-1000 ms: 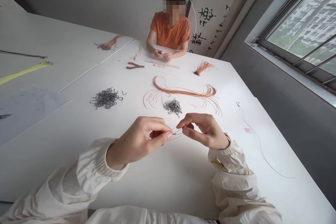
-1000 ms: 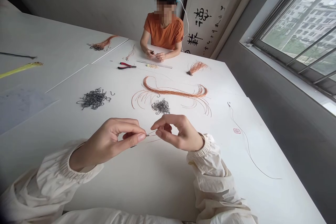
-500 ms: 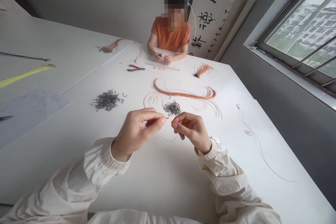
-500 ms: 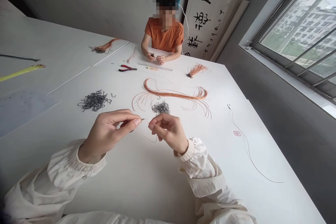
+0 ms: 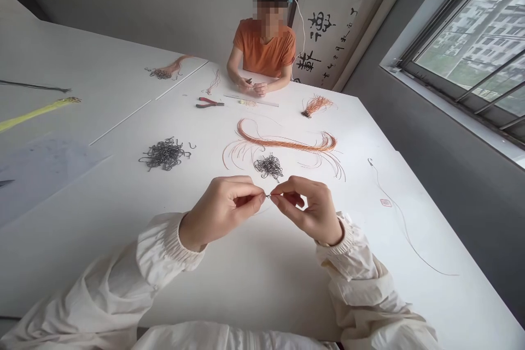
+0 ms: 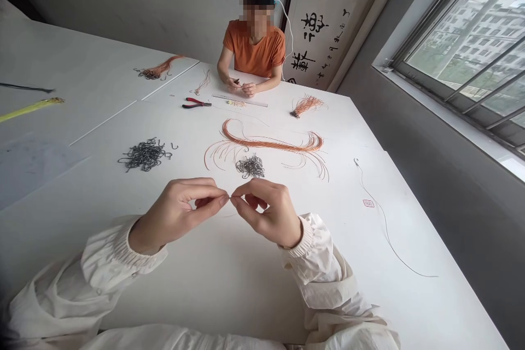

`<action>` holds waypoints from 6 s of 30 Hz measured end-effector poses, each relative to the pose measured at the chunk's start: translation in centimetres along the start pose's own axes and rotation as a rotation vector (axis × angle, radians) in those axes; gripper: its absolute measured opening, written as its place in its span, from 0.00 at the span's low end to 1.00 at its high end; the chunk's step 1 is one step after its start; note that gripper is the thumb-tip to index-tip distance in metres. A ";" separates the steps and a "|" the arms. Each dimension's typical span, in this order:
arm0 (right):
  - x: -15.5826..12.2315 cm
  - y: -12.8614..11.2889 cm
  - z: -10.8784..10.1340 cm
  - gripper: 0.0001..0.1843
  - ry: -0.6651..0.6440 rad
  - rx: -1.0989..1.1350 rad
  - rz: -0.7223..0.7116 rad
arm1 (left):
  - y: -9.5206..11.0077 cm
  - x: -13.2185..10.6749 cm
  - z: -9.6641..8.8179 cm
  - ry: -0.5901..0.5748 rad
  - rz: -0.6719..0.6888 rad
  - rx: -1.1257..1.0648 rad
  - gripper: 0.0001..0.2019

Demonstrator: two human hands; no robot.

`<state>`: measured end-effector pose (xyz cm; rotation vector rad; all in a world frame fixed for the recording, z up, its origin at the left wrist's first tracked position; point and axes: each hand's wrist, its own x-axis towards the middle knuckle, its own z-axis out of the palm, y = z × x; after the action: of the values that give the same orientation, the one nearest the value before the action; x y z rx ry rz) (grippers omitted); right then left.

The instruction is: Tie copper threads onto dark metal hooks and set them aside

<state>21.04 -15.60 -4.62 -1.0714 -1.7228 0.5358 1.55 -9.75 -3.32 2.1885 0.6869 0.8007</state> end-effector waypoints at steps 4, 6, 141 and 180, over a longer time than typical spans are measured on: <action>0.6 0.2 -0.7 0.05 -0.112 0.166 0.164 | 0.2 -0.3 0.2 -0.071 0.023 -0.039 0.10; 0.9 0.6 -0.8 0.08 -0.166 0.272 0.256 | 0.3 -0.4 0.2 -0.080 0.037 -0.044 0.10; 0.0 0.7 2.8 0.08 0.104 0.475 0.263 | -0.4 -0.2 0.6 0.249 0.141 -0.096 0.06; 0.4 2.6 2.0 0.07 0.010 0.533 0.292 | -0.2 0.1 0.0 0.216 0.041 -0.067 0.09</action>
<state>20.23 -13.63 -7.20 -0.9294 -1.3067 1.1009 1.60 -9.53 -3.45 2.0803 0.7113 1.0771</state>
